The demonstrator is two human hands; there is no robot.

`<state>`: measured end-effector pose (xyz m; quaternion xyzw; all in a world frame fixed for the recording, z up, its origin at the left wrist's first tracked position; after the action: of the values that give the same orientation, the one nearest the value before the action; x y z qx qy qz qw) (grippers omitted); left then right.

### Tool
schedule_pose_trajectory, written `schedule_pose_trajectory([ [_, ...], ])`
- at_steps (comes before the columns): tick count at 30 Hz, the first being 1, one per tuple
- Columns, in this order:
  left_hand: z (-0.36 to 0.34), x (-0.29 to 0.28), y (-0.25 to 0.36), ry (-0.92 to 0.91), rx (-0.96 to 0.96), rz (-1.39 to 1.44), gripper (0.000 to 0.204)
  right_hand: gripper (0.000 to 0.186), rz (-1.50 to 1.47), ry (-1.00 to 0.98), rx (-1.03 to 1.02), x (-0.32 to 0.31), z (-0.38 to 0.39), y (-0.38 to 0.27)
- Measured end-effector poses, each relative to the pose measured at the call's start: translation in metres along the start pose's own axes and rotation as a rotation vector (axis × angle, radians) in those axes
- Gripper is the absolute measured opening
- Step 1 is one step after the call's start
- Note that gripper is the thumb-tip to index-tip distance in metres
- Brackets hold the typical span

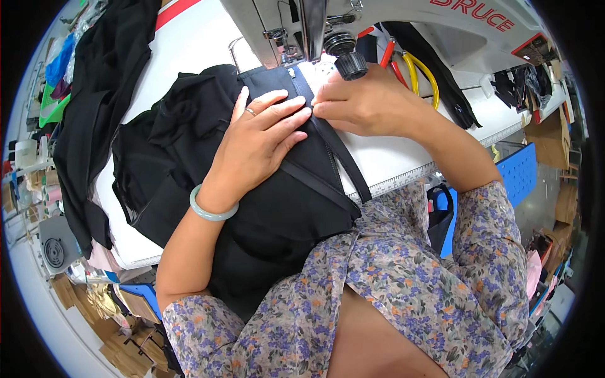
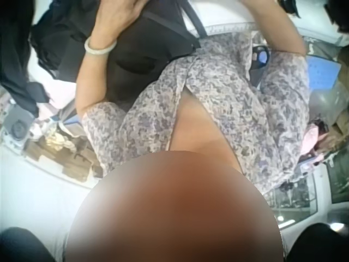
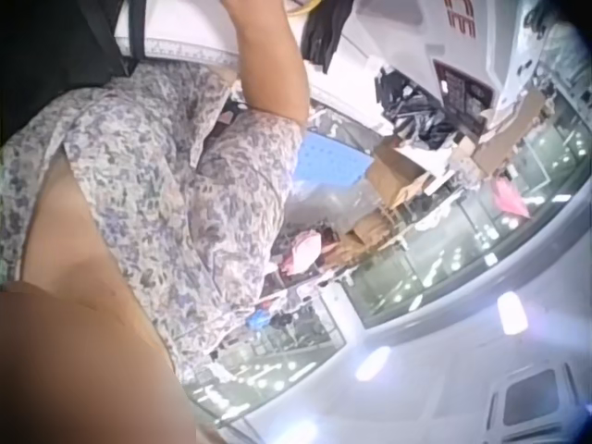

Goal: Sewing zippers onto black fabric pieces using an industrial sewing machine.

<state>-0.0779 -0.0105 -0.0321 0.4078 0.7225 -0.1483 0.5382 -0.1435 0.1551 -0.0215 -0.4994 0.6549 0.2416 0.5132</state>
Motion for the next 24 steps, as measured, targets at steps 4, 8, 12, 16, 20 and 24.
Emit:
schedule_pose_trajectory([
  [4,-0.006,-0.002,-0.014,0.103,0.06,0.063,0.023,0.016,0.05,0.008,0.038,0.004,-0.003,0.005],
  [8,-0.012,-0.002,-0.036,0.141,0.065,0.085,0.021,0.018,0.173,0.023,0.11,0.011,-0.01,0.019],
  [12,-0.012,-0.01,-0.048,0.098,0.036,0.089,0.021,0.025,0.15,-0.162,0.188,0.011,-0.019,0.015],
  [16,-0.006,-0.003,-0.019,-0.131,0.067,-0.122,0.04,0.027,0.217,0.059,-0.091,0.007,-0.009,-0.001],
  [20,0.004,-0.001,0.022,-0.171,-0.046,-0.023,0.044,0.029,0.085,0.06,-0.064,-0.001,-0.004,0.003],
  [24,0.01,-0.002,0.016,-0.018,-0.051,-0.09,0.044,0.023,0.005,0.155,-0.091,-0.012,-0.005,0.001],
])
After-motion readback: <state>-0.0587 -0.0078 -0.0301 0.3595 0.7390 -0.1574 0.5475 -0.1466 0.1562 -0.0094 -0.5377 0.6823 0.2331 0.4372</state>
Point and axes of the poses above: each hand's wrist, its own z-axis away from the middle knuckle, its own x-axis out of the palm, y = z × x, the point moved 4 cm from there along -z, towards the middle knuckle, and after that the axes turned 14 degrees about x, right-handed, at the moved point
